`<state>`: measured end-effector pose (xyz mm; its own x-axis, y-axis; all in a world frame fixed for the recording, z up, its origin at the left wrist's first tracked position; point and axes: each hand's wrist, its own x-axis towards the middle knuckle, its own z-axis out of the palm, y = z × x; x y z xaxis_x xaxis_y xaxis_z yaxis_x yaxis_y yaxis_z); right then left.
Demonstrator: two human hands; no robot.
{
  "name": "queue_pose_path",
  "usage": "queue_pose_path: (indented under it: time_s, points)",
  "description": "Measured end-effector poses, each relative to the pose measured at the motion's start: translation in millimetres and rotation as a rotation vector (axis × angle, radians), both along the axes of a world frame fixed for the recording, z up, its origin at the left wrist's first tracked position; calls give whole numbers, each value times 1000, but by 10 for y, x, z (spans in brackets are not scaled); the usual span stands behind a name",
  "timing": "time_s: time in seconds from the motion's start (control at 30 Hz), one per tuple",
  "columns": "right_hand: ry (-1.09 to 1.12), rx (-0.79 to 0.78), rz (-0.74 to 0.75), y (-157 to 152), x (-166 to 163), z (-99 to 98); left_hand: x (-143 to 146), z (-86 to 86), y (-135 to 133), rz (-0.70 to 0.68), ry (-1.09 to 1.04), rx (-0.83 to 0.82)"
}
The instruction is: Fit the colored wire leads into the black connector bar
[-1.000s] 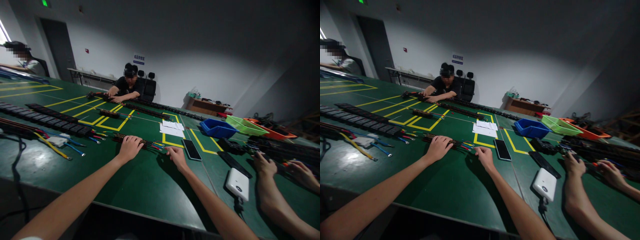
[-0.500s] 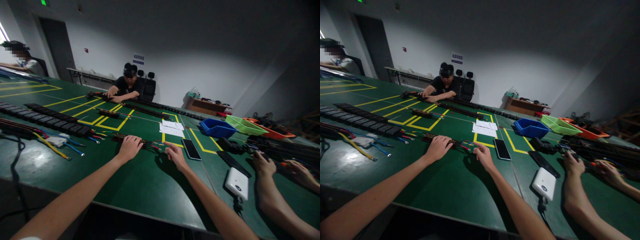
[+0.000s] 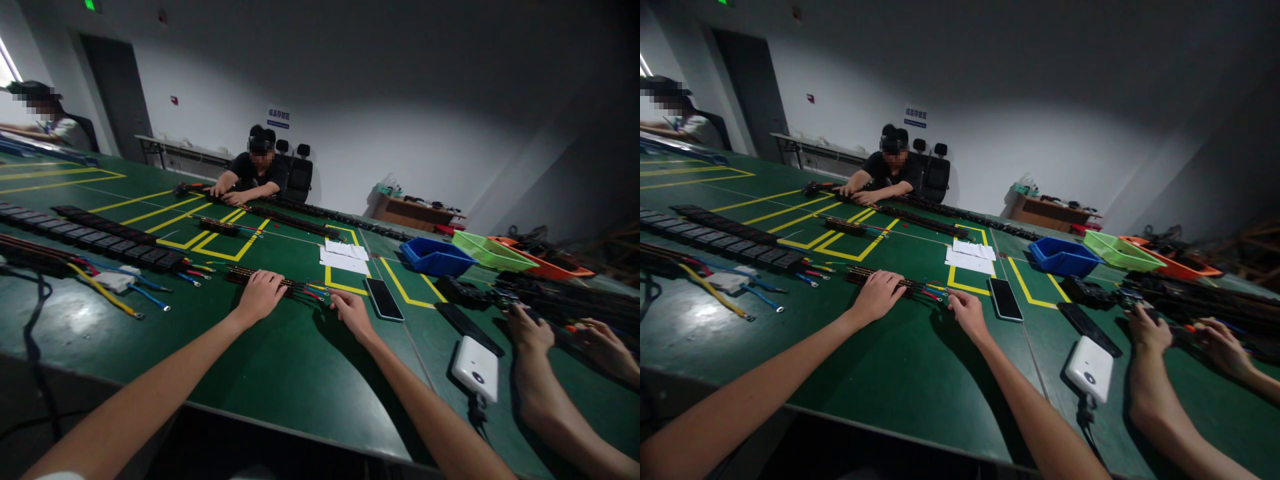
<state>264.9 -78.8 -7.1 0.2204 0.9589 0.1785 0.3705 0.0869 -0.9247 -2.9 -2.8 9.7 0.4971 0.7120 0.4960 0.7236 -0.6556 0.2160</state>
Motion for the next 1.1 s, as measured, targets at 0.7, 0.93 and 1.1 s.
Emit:
queue_pose_path:
  time_s: [0.7,0.93,1.1]
  points:
    - [36,7,60,9,34,-30,-49,30,56,-246,21,-49]
    - [60,-11,27,23,29,-44,-15,12,1,-169,-6,-4]
    - [53,-7,12,34,28,-43,-17,6,-18,5,-21,-3]
